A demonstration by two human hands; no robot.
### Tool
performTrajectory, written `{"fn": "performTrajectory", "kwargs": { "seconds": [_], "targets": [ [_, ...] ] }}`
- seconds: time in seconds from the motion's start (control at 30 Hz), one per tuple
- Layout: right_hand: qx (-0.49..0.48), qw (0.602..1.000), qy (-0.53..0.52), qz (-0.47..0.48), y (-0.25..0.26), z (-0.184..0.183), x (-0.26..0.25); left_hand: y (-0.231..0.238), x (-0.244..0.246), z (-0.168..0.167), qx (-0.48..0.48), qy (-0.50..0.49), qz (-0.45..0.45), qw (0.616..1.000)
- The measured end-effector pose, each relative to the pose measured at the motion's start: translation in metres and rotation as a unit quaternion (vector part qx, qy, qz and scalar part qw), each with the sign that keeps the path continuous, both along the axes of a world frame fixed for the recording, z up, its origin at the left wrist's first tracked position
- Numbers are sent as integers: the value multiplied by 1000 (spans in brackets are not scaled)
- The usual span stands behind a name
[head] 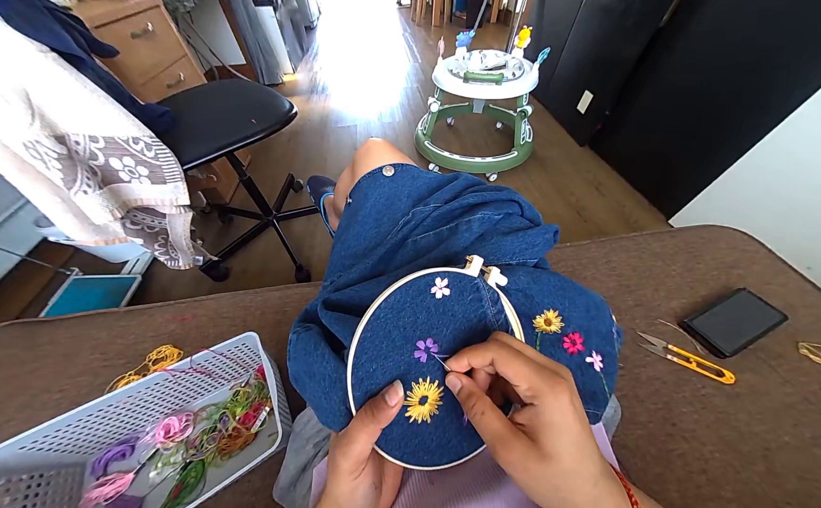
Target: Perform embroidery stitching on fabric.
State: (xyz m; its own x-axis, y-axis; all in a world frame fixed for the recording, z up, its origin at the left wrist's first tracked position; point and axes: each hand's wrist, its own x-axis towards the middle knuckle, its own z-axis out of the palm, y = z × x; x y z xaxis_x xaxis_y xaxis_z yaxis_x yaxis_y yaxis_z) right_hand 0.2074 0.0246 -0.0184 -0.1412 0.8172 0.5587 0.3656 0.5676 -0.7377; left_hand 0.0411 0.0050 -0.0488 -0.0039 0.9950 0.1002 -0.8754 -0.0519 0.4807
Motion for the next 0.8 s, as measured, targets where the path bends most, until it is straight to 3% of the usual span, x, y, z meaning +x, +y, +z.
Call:
{"fn": "performTrajectory", "kwargs": {
  "seconds": [0.8],
  "targets": [
    [-26,1000,17,1,4,2,-4,-2,3,4,-24,38,49,998]
  ]
}}
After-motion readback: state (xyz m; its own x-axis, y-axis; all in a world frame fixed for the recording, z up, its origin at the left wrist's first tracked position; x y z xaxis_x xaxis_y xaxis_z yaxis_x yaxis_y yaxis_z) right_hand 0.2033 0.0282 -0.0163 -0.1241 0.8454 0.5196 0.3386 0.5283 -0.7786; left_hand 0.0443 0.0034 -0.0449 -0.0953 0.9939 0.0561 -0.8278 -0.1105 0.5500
